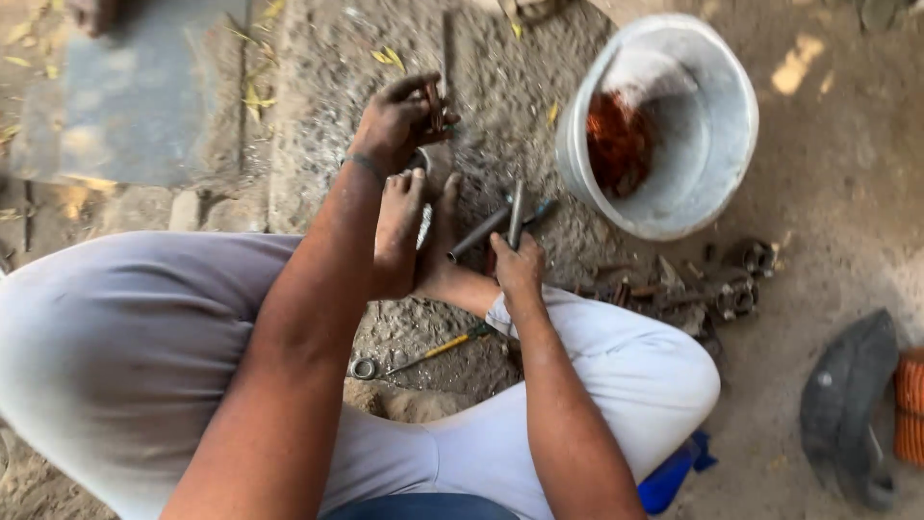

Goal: The person sits on the ground in an outdoor repair yard and works on a rusty metal automotive component, holding it against a stone block and striking it with a hammer. They reposition the part, use pliers on it, and handle other metal pieces from the ground while working.

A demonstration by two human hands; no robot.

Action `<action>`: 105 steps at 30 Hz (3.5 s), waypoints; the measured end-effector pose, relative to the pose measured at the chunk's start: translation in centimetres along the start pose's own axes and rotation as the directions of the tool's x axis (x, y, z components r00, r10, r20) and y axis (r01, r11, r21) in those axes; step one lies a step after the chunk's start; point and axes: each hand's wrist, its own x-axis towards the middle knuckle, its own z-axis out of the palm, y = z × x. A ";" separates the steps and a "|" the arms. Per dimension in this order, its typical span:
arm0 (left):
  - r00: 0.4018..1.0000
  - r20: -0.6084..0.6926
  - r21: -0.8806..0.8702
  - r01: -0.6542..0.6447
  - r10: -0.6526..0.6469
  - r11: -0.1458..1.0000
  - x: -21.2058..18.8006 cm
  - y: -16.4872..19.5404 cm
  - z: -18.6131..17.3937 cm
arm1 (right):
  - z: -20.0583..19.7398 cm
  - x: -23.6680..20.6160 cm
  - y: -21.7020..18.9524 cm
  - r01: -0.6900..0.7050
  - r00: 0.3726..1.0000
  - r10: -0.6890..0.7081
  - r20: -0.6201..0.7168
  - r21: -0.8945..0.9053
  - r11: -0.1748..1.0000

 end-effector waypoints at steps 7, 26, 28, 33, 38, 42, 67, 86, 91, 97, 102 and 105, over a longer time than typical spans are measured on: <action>0.999 0.033 0.546 -0.007 -0.013 0.838 0.1 -5.4 -0.6 | -0.8 -1.5 -3.8 -0.224 0.972 0.221 0.075 0.033 0.974; 0.984 -0.178 0.984 0.178 0.003 -0.013 -0.2 -10.7 -2.9 | -0.2 -1.3 -1.3 0.018 1.000 -0.018 0.004 -0.119 0.993; 0.991 -0.072 0.993 0.082 0.115 -0.087 -0.1 -11.0 -3.2 | -0.2 -1.4 -1.6 -0.105 0.994 0.110 0.024 -0.158 0.982; 0.969 -0.246 0.968 0.245 -0.008 -0.062 0.5 -10.9 -3.1 | -0.7 -2.1 -4.2 -0.223 0.968 0.238 0.083 -0.154 0.963; 0.980 -0.194 0.981 0.195 0.046 -0.017 0.0 -10.1 -3.3 | -1.0 -2.4 -5.9 -0.150 0.986 0.161 0.052 -0.169 0.974; 0.989 -0.125 0.989 0.119 0.074 0.083 -0.8 -9.4 -4.0 | -0.8 -2.4 -5.5 -0.143 0.983 0.161 0.088 -0.180 0.973; 0.949 0.016 0.966 0.067 -0.316 0.248 -2.4 -5.6 6.9 | 1.2 0.7 -1.2 0.214 0.922 -0.320 0.219 0.400 0.891; 0.846 -0.178 0.862 -0.113 0.503 0.494 -5.1 -3.7 -0.5 | 4.4 1.2 -4.3 -0.429 0.890 0.453 0.051 -0.242 0.870; 0.829 -0.151 0.818 -0.201 0.538 0.539 -5.5 -3.8 -1.2 | 5.9 1.2 -5.7 -0.482 0.876 0.481 0.032 0.058 0.874; 0.843 -0.022 0.896 -0.221 0.537 0.384 -4.8 -4.6 -1.5 | 6.4 2.7 -4.4 -0.582 0.782 0.617 0.088 0.456 0.673; 0.848 0.184 0.951 -0.281 0.497 0.127 -4.7 -5.1 -0.7 | 5.0 2.5 -4.3 -0.580 0.773 0.628 0.086 0.497 0.645; 0.888 0.181 0.967 -0.240 0.422 0.090 -5.3 -5.3 0.6 | 3.9 1.6 -6.0 -0.505 0.827 0.551 0.113 0.579 0.640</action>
